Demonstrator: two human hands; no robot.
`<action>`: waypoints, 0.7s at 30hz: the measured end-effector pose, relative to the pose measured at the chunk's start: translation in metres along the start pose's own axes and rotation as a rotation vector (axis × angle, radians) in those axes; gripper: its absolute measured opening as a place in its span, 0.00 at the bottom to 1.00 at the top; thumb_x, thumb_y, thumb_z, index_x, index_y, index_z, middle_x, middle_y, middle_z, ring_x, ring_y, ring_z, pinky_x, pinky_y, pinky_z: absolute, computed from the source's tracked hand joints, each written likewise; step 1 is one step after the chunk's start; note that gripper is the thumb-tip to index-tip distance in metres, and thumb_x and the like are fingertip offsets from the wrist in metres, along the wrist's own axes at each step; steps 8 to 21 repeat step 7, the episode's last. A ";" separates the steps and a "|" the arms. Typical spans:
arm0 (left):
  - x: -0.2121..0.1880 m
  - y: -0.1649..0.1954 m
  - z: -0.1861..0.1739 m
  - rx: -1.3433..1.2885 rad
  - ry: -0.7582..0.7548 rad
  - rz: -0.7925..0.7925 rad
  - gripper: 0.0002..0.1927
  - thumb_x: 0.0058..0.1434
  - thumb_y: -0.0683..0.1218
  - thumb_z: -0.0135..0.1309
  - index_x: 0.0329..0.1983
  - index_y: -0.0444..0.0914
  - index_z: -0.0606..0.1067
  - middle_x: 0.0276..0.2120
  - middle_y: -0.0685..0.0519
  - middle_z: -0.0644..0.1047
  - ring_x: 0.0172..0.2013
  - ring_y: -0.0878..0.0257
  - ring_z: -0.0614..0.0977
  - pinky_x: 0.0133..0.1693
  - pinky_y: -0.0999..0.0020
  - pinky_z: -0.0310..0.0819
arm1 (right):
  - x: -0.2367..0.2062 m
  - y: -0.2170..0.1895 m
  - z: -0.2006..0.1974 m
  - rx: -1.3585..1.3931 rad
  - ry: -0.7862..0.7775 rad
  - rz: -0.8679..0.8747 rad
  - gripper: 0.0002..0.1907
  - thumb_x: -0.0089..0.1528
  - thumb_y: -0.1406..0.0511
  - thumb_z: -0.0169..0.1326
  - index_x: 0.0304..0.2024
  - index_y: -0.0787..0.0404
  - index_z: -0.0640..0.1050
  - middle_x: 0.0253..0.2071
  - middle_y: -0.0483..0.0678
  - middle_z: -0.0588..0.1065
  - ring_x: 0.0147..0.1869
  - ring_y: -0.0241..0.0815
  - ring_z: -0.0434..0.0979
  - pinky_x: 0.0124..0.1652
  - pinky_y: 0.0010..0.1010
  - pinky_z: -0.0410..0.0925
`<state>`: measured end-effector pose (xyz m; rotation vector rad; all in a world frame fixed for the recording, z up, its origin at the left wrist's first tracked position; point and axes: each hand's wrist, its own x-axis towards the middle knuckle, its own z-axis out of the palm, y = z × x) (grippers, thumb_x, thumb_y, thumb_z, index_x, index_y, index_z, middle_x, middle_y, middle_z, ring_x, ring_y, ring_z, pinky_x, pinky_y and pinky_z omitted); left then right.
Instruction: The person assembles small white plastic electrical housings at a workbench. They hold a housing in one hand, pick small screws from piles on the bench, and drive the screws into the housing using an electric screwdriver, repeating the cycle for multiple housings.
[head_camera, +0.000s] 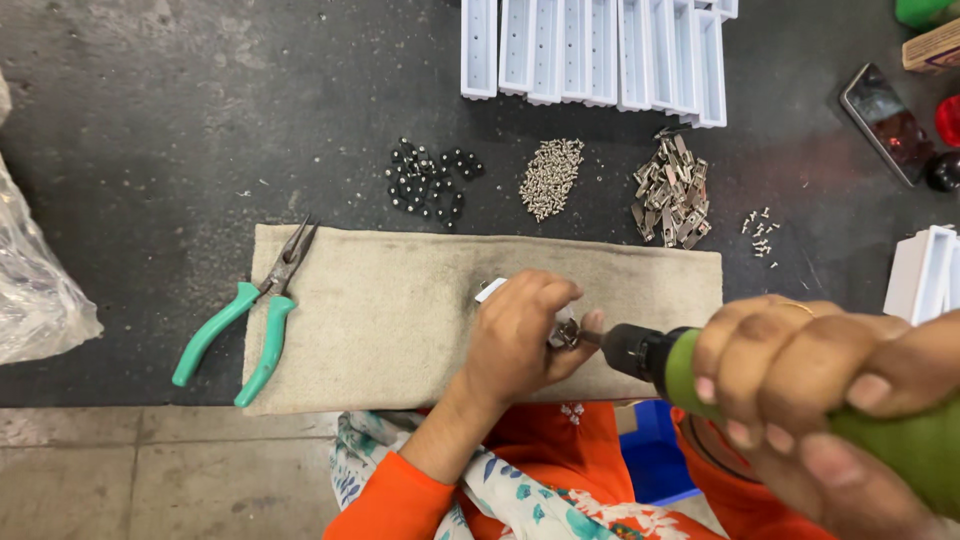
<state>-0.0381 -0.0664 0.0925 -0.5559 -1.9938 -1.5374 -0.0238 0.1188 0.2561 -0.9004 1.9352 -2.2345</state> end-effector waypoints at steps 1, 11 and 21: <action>-0.002 0.001 0.001 0.000 -0.004 -0.007 0.19 0.63 0.45 0.65 0.49 0.36 0.69 0.40 0.47 0.77 0.39 0.50 0.81 0.42 0.59 0.76 | 0.000 0.000 0.000 -0.007 -0.008 -0.005 0.18 0.61 0.67 0.56 0.51 0.52 0.67 0.27 0.41 0.72 0.32 0.40 0.72 0.38 0.42 0.67; -0.006 0.004 0.006 0.020 0.016 -0.021 0.22 0.62 0.48 0.66 0.52 0.37 0.69 0.41 0.47 0.78 0.40 0.51 0.81 0.43 0.58 0.77 | 0.010 -0.002 0.009 -0.002 0.002 -0.052 0.19 0.60 0.66 0.56 0.53 0.52 0.68 0.27 0.42 0.72 0.31 0.40 0.72 0.38 0.44 0.68; -0.006 0.004 0.006 0.020 0.016 -0.021 0.22 0.62 0.48 0.66 0.52 0.37 0.69 0.41 0.47 0.78 0.40 0.51 0.81 0.43 0.58 0.77 | 0.010 -0.002 0.009 -0.002 0.002 -0.052 0.19 0.60 0.66 0.56 0.53 0.52 0.68 0.27 0.42 0.72 0.31 0.40 0.72 0.38 0.44 0.68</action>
